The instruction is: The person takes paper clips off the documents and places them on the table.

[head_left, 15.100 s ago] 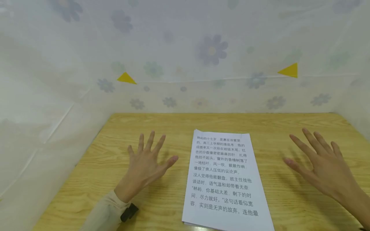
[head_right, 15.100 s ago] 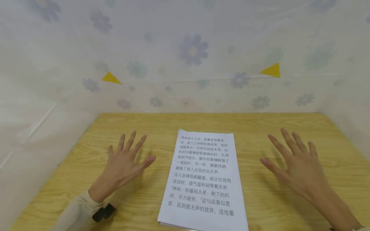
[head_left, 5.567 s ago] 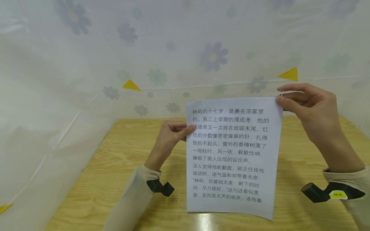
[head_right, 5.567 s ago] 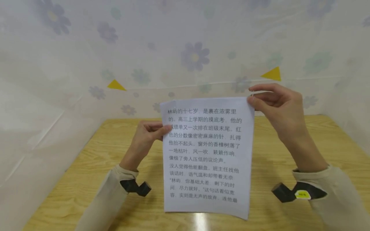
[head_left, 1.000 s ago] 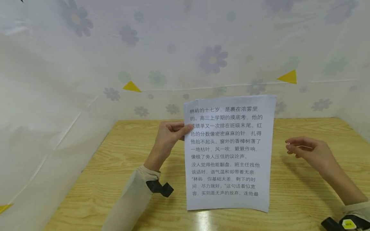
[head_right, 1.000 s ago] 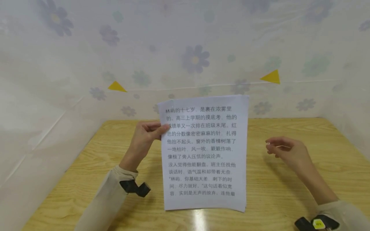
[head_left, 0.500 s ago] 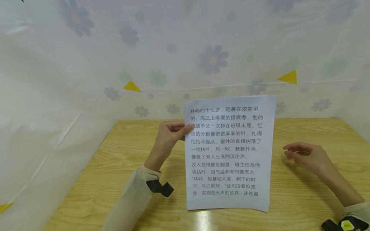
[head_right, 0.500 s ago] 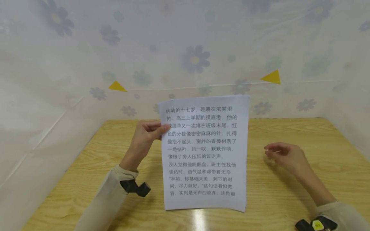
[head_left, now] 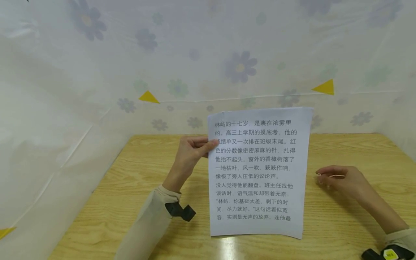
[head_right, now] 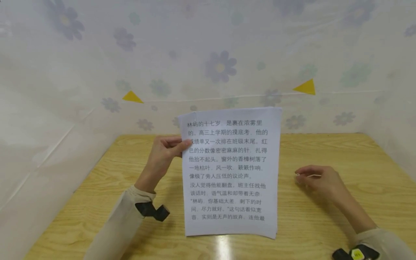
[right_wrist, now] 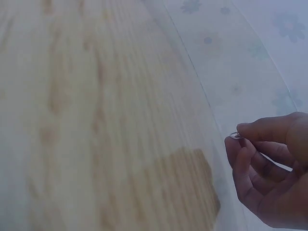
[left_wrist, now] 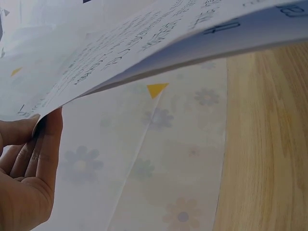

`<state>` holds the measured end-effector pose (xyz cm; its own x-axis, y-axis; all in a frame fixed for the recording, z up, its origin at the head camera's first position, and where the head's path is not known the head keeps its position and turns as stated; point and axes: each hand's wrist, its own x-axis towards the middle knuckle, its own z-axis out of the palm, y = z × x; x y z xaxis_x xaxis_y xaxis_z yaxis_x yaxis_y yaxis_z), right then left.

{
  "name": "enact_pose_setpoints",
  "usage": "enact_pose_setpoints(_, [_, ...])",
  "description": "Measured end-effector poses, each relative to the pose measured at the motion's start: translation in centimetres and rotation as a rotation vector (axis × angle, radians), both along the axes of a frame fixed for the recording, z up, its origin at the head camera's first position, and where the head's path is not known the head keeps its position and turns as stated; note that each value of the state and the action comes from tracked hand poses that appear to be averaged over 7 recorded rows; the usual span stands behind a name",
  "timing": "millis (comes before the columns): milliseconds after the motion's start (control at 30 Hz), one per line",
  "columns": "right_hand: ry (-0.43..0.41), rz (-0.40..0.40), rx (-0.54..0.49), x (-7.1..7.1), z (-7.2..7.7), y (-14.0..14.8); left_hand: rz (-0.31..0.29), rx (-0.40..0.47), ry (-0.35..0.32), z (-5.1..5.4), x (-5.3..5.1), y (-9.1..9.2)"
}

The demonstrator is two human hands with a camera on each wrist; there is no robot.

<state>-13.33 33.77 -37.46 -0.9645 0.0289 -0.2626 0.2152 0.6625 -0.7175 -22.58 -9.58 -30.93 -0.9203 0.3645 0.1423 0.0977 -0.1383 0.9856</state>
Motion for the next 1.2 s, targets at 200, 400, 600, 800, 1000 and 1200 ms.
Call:
enact_pose_setpoints(200, [-0.034,0.015,-0.049,0.0,0.0,-0.1,0.014,-0.020,-0.009,0.0,0.0,-0.1])
enact_pose_setpoints(400, [-0.031,0.017,-0.015,0.2,0.2,0.0,0.022,-0.024,-0.013,0.1,0.1,-0.1])
enact_pose_setpoints(600, [-0.032,0.022,-0.018,0.3,0.2,0.3,0.021,-0.026,-0.009,0.0,0.0,-0.1])
enact_pose_setpoints(800, [-0.031,0.022,-0.012,0.4,0.4,0.3,0.019,-0.021,-0.011,0.0,0.0,-0.1])
enact_pose_setpoints(1000, [0.056,0.030,0.008,0.3,1.1,0.3,0.016,-0.020,-0.011,0.0,0.1,0.0])
enact_pose_setpoints(1200, [0.212,0.040,-0.034,-0.6,2.7,0.2,0.012,-0.010,-0.010,0.1,0.1,0.0])
